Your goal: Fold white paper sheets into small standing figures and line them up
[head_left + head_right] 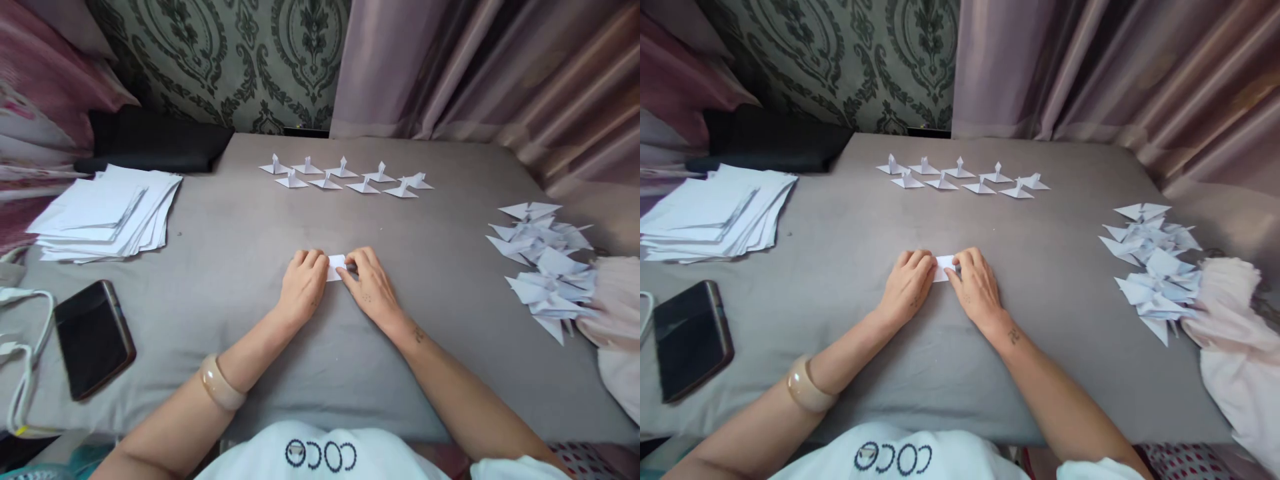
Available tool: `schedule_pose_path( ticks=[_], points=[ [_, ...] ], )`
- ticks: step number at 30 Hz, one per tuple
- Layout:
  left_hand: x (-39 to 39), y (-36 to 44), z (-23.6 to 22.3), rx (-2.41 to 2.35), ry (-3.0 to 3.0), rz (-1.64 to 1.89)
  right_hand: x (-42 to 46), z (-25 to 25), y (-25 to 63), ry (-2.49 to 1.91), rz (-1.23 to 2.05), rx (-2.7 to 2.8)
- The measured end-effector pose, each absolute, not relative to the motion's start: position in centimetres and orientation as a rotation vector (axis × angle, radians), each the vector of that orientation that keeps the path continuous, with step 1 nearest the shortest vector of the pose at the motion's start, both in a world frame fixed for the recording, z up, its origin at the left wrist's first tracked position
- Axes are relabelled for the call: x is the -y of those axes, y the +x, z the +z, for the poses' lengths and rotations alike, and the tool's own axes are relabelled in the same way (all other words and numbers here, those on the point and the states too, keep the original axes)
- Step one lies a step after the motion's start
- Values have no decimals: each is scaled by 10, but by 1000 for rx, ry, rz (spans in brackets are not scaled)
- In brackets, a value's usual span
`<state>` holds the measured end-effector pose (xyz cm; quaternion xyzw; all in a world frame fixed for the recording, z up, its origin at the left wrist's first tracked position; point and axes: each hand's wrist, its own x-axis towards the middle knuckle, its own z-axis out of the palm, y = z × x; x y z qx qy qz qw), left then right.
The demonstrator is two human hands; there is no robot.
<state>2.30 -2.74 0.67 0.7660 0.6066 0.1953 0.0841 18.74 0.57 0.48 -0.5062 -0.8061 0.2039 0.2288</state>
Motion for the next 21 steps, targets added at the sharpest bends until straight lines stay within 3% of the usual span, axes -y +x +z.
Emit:
schedule_pose_path(
  ticks=[9, 21],
  points=[
    [31, 5, 0, -1675, 2164, 806, 6, 20, 191, -1208, 387, 2539],
    [37, 2, 7, -1646, 1975, 795, 35, 32, 194, -1163, 87, 2847]
  ],
)
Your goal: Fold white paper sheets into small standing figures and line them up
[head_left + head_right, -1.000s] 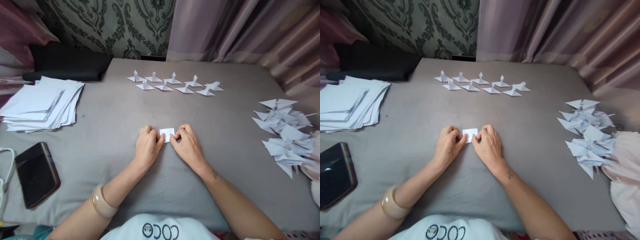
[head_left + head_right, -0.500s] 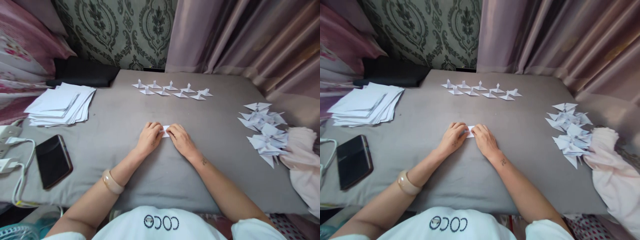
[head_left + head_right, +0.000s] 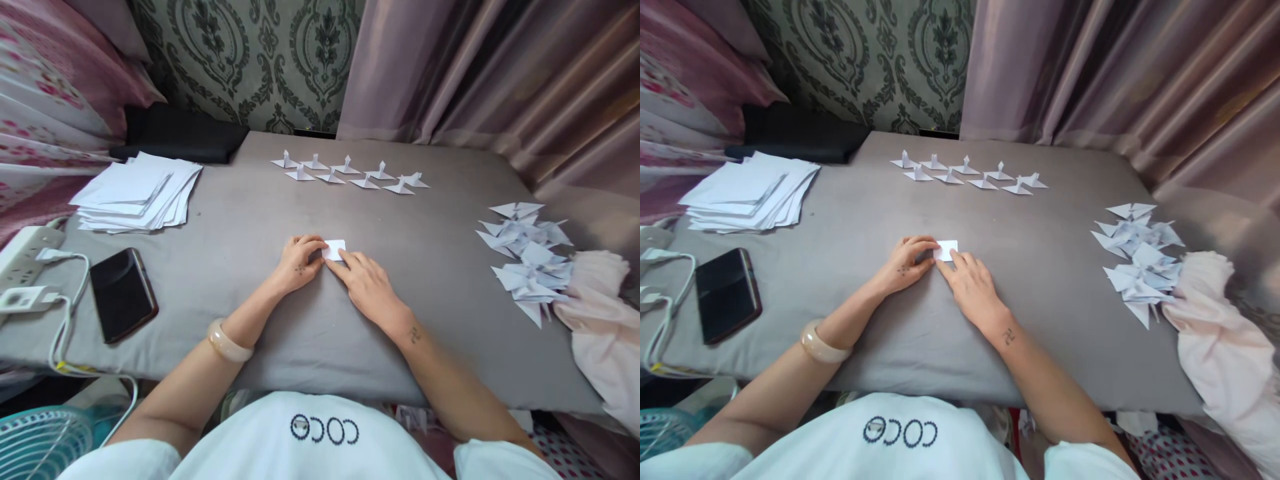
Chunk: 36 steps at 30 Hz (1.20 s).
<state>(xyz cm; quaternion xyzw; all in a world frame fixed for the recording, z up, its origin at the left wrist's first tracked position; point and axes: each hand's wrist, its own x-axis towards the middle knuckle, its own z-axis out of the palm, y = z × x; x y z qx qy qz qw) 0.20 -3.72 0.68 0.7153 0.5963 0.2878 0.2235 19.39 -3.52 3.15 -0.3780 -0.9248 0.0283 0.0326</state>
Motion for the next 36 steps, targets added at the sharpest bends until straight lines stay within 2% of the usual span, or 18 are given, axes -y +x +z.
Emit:
schedule_pose_path(
  ticks=[19, 26, 36],
  points=[
    [3, 11, 8, -1777, 2073, 682, 33, 33, 198, -1327, 174, 2644],
    [-10, 17, 2, -1772, 1945, 638, 29, 27, 195, -1371, 153, 2515],
    [-7, 18, 11, -1553, 1785, 743, 17, 16, 195, -1476, 512, 2117]
  ],
)
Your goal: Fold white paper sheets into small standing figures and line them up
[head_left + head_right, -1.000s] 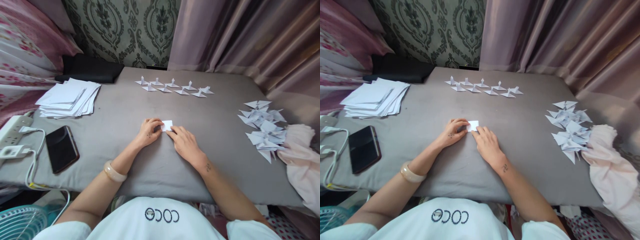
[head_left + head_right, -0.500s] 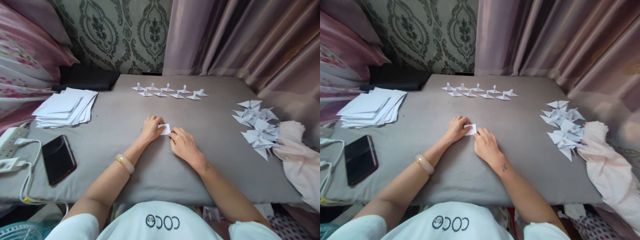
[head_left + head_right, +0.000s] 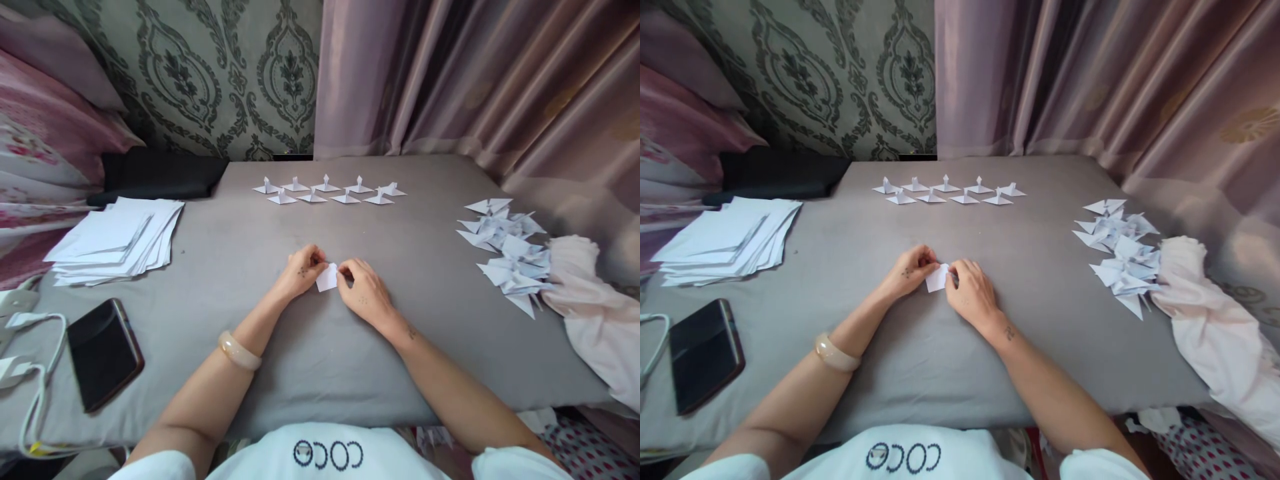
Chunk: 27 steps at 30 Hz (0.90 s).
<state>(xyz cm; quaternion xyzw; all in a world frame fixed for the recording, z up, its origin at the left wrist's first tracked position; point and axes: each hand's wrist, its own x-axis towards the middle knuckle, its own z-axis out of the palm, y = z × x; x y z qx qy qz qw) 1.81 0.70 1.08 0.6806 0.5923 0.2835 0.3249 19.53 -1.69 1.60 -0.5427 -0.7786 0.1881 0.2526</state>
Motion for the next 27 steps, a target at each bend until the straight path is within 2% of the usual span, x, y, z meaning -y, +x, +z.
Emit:
schedule_pose_path(
  ticks=[6, 13, 27],
  points=[
    [-2, 20, 14, -1351, 1535, 976, 9, 9, 197, -1505, 824, 1832],
    [2, 24, 19, -1136, 1187, 1141, 2, 9, 198, -1250, 1277, 1493],
    [9, 32, 28, -1004, 990, 1137, 8, 29, 200, -1153, 1118, 1529]
  ],
)
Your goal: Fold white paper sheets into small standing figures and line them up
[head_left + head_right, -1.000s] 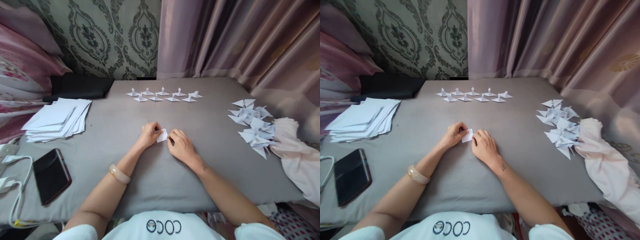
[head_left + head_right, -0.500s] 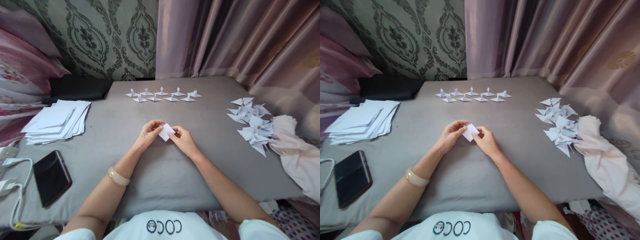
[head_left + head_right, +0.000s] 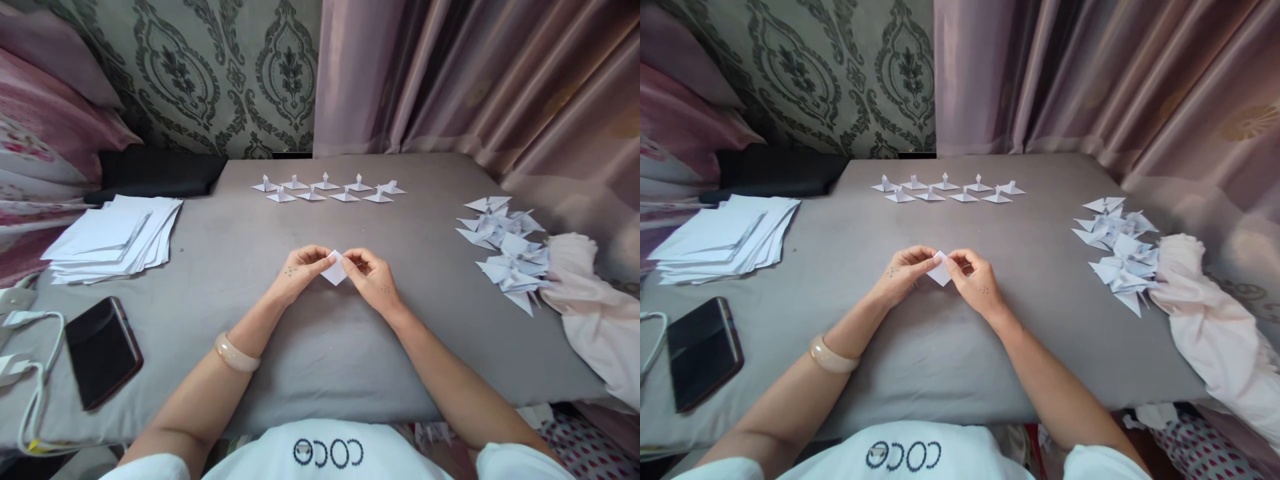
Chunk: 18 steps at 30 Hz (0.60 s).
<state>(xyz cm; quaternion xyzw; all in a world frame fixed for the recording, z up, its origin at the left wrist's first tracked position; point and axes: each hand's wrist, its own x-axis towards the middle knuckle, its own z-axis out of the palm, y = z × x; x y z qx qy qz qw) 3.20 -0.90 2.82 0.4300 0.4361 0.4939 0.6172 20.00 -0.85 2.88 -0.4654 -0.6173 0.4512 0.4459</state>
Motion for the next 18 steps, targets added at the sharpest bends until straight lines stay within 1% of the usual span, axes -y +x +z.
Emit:
schedule_pose_path(
  ticks=[11, 14, 18],
  points=[
    [14, 33, 29, -985, 1026, 1069, 11, 35, 200, -1154, 1302, 1418],
    [13, 32, 29, -984, 1009, 1062, 12, 33, 199, -1146, 1301, 1424],
    [12, 32, 28, -987, 987, 1090, 12, 28, 197, -1128, 1215, 1483]
  ],
)
